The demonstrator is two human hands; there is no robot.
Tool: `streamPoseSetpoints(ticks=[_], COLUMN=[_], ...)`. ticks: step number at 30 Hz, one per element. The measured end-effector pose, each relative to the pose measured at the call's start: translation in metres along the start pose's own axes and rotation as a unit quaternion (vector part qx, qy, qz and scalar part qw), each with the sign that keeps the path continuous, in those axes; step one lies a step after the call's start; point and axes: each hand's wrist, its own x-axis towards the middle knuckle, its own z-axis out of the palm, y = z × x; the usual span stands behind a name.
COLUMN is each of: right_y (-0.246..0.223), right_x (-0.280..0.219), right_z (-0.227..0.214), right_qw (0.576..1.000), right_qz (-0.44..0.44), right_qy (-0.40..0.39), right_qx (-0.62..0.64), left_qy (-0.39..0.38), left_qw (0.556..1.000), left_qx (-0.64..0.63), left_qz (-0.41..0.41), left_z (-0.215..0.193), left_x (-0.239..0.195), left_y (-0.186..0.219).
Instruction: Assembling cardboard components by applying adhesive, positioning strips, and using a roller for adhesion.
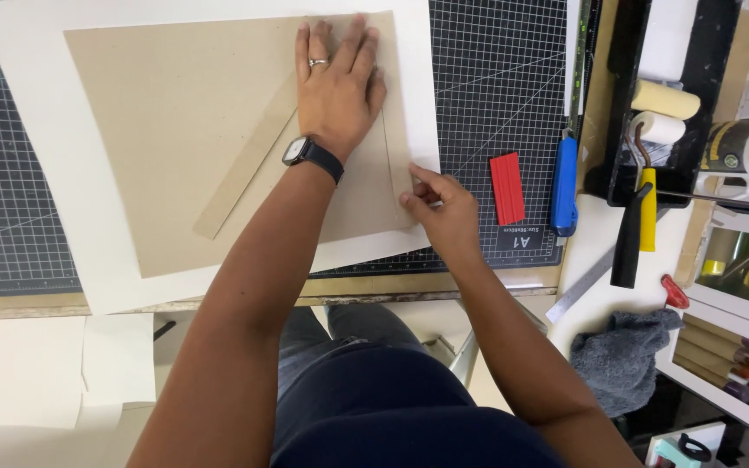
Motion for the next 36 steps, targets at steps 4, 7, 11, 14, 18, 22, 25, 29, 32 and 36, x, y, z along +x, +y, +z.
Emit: streamPoseSetpoints(ticks=[4,7,11,14,18,22,25,29,32,36], right_y=[-0.001,0.002,0.003,0.011,0.013,0.015,0.020,0.019,0.002,0.006], right_x=[0.000,-0.001,-0.003,-0.002,-0.003,0.001,0.003,0.004,-0.001,-0.006], right_z=[0.004,0.008,0.011,0.015,0.018,0.018,0.020,0.022,0.019,0.020], right_qw=[1.000,0.999,0.993,0.983,0.981,0.985,0.984,0.983,0.995,0.992], right_qz=[-0.011,-0.027,-0.080,-0.122,-0.114,-0.109,-0.105,-0.098,-0.039,-0.068], right_qy=[0.007,0.018,0.026,0.045,0.051,0.049,0.048,0.069,0.061,0.086], right_qx=[-0.014,-0.020,-0.078,-0.131,-0.150,-0.125,-0.135,-0.138,-0.065,-0.062], left_qy=[0.009,0.007,0.007,-0.005,0.034,-0.040,-0.161,-0.227,-0.169,-0.169], left_qw=[1.000,1.000,1.000,0.999,0.990,0.993,0.981,0.971,0.983,0.984], left_qx=[0.004,0.001,0.001,0.019,0.016,0.034,0.067,0.041,-0.024,-0.030], left_qz=[-0.001,0.000,0.004,0.031,0.136,0.110,0.080,0.066,0.062,0.046], left_z=[0.000,0.000,-0.001,-0.002,0.004,-0.009,-0.032,-0.051,-0.060,-0.045], left_x=[-0.001,-0.001,0.000,0.001,-0.005,-0.011,-0.023,-0.035,-0.053,-0.082], left_y=[-0.002,-0.002,-0.001,-0.001,-0.007,0.002,0.014,0.028,0.040,0.048])
